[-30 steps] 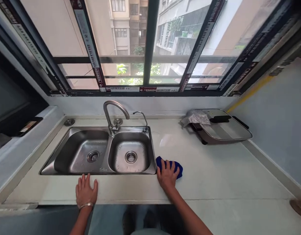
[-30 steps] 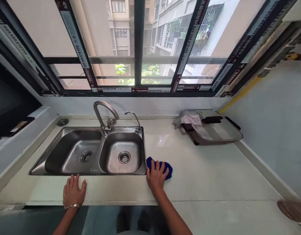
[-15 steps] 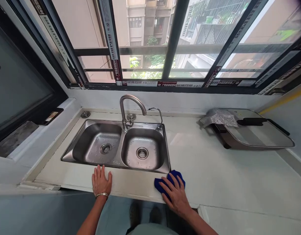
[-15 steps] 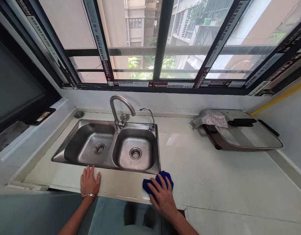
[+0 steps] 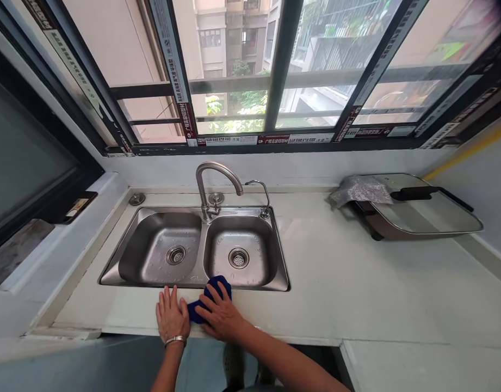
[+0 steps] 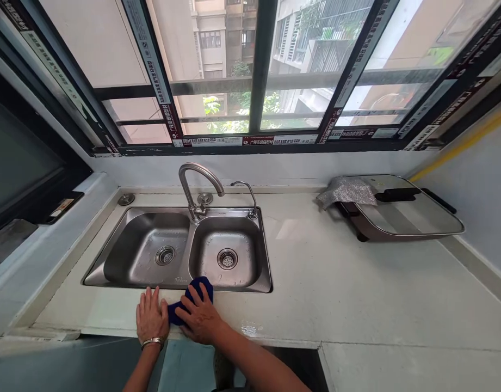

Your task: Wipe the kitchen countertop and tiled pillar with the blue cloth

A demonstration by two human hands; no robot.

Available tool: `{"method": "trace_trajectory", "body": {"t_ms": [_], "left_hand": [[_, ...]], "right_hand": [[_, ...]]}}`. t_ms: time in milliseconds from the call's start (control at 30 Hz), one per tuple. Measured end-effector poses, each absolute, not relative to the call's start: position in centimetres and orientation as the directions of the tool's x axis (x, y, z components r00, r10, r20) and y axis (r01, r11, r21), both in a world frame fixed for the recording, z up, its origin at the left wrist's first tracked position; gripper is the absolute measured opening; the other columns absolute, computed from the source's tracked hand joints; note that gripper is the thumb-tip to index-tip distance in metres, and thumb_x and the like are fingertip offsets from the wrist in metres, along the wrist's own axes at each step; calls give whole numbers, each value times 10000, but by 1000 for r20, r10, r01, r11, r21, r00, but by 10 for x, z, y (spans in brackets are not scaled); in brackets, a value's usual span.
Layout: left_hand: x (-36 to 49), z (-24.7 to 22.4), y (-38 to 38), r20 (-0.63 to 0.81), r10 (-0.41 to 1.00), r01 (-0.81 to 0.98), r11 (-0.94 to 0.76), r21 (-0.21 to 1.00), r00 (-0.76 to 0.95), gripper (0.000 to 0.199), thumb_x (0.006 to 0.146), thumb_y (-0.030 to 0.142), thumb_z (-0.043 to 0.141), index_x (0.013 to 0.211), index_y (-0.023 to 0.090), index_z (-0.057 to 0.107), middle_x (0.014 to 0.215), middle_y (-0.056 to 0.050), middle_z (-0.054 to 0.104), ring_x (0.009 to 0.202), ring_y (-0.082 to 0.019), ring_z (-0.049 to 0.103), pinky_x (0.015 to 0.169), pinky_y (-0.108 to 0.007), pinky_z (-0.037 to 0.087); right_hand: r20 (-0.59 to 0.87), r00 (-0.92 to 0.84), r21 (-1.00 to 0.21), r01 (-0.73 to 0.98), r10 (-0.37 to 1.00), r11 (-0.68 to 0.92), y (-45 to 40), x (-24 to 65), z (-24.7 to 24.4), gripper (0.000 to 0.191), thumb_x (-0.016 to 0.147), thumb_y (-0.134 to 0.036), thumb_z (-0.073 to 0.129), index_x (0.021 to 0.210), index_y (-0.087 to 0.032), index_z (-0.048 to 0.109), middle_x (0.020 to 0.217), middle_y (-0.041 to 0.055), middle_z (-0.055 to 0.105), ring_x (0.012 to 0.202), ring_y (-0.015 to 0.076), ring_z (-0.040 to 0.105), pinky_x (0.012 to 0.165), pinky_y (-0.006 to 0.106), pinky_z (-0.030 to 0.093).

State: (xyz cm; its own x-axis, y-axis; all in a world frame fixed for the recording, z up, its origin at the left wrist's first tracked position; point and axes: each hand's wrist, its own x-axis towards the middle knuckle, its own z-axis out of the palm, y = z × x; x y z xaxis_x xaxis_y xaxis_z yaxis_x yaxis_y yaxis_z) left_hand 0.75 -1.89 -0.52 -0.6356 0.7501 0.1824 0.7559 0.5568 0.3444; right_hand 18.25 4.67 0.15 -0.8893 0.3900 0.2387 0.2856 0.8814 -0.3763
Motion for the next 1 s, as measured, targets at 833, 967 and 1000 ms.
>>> {"method": "trace_trajectory", "body": {"t_ms": [833, 967, 1000], "left_hand": [[9, -24, -35, 320, 730, 750, 386, 537, -604, 519, 972, 269, 336, 1478, 160, 376, 1534, -146, 447, 1485, -277, 290, 1233, -562, 255], [5, -23, -51, 297, 656, 591, 283, 756, -694, 511, 981, 335, 272, 1399, 122, 477, 1446, -164, 547, 1390, -234, 455, 1189, -480, 378], [4, -22, -59, 255, 635, 512, 258, 819, -729, 523, 982, 367, 251, 1372, 127, 504, 1417, -162, 575, 1351, -225, 501, 1162, -453, 420]], "right_hand": [[164, -898, -102, 396, 408, 913, 44, 267, -4, 597, 874, -377, 544, 1455, -375, 409, 1520, 12, 457, 1450, 376, 257, 1172, 665, 127], [211, -939, -210, 229, 272, 951, 49, 163, -6, 577, 865, -377, 548, 1428, -333, 433, 1504, 27, 467, 1438, 381, 255, 1167, 688, 100], [220, -944, -235, 195, 247, 952, 49, 140, -7, 562, 870, -384, 543, 1418, -322, 440, 1497, 33, 471, 1430, 383, 265, 1163, 694, 108]]}}
